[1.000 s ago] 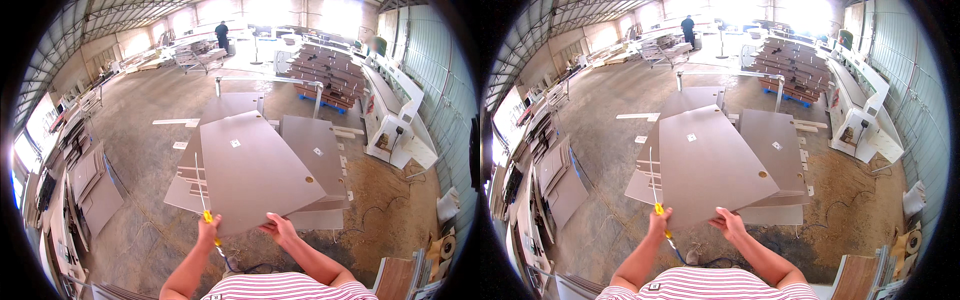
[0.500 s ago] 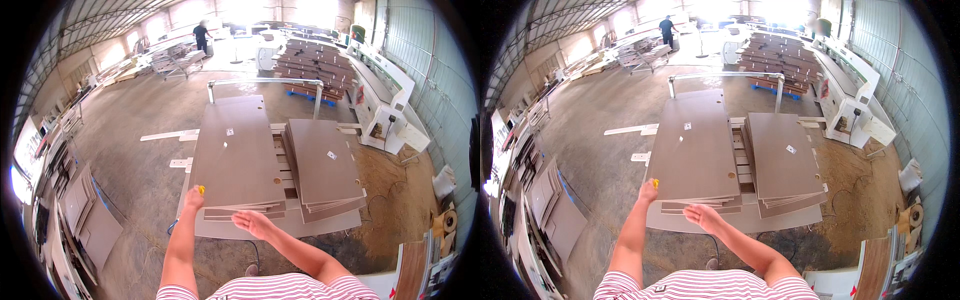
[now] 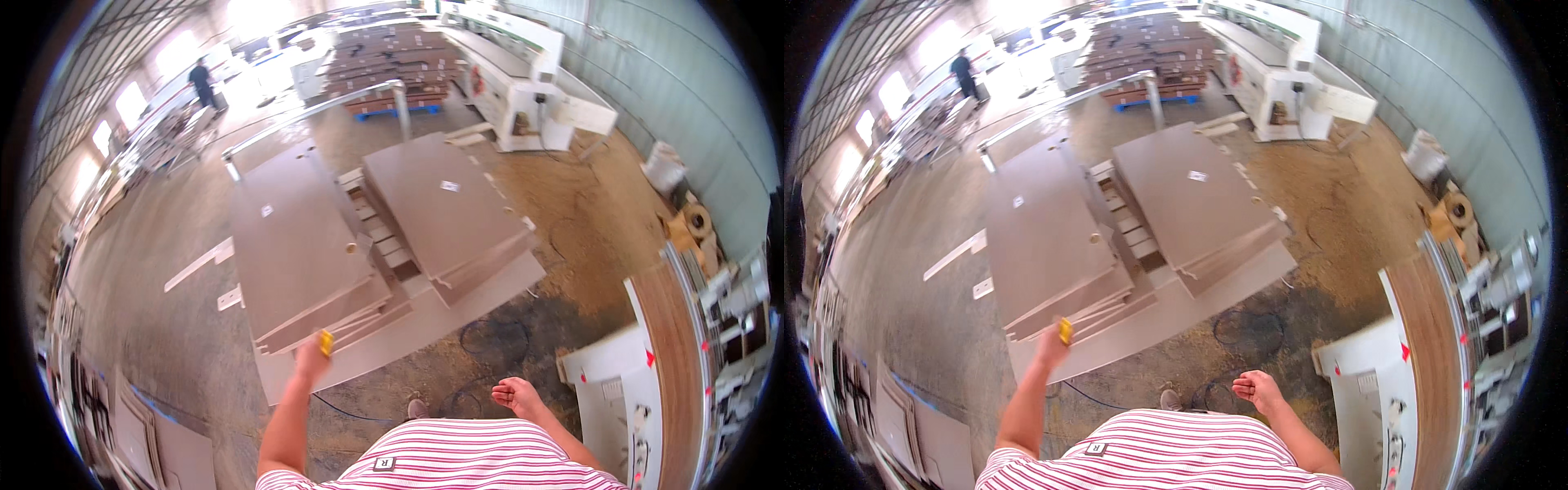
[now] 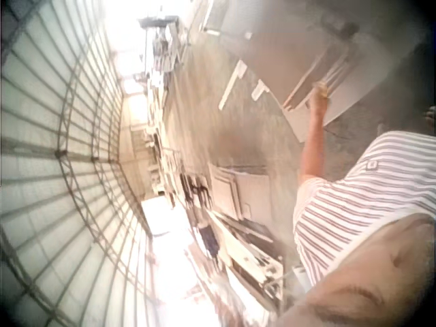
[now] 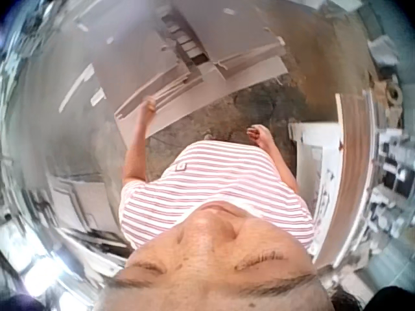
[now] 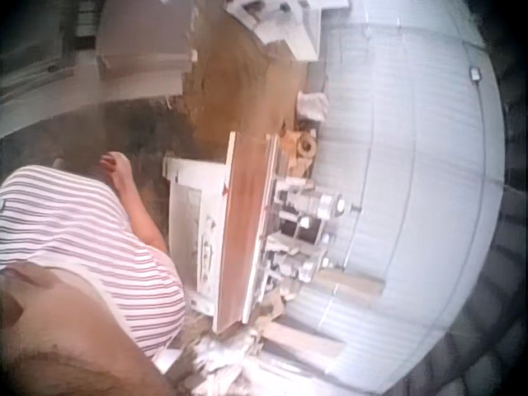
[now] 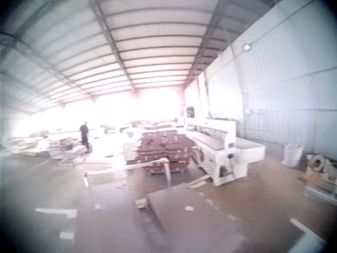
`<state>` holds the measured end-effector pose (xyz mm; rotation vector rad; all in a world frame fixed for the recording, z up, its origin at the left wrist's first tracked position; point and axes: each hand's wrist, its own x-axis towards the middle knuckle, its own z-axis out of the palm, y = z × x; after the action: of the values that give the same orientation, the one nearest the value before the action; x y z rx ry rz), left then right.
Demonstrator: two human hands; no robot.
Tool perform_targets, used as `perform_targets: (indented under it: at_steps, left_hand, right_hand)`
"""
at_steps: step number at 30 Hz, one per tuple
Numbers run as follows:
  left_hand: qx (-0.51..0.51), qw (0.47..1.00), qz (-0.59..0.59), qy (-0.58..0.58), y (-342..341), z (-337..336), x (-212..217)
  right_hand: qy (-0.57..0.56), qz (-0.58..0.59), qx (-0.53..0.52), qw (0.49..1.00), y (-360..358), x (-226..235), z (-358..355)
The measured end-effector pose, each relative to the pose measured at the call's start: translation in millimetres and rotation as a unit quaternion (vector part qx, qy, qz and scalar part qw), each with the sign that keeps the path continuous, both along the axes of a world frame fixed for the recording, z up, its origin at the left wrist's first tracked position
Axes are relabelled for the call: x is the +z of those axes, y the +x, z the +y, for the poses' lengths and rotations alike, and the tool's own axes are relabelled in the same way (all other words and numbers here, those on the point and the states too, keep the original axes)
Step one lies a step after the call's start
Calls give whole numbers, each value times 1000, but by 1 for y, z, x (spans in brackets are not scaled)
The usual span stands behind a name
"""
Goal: The person repeatedly picks up large rectangular wood panels from a CNC machine table and stacks them on a nearby workbench. The person uses both hands to lift and place each panel, repeating this action throughout the clip.
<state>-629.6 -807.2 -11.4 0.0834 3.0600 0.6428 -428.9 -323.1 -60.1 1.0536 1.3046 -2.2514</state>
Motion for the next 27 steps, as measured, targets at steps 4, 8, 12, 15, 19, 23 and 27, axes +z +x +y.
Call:
perform_targets:
  at_steps: [4,8,12,15,19,23,27]
  left_hand:
    - [-85,987,-68,118,50,126,-22]
    - [85,953,-18,291,19,179,-37]
    - [-140,989,3,44,32,267,-11]
    - [-304,939,-1,-157,71,376,53]
    - [-466,878,0,-114,132,525,73]
    - [-669,738,-80,-26,234,663,65]
    - [-777,579,-244,22,353,754,38]
  right_hand:
    - [-31,-8,-82,996,81,-15,51]
    - [-22,19,-124,992,155,-4,106]
    - [-22,42,-275,960,263,-17,171]
    - [13,28,-360,932,348,-22,205]
    - [46,-25,-448,892,432,-18,230]
    - [9,3,-558,830,489,-34,217]
    - [-28,18,-640,768,515,-51,178]
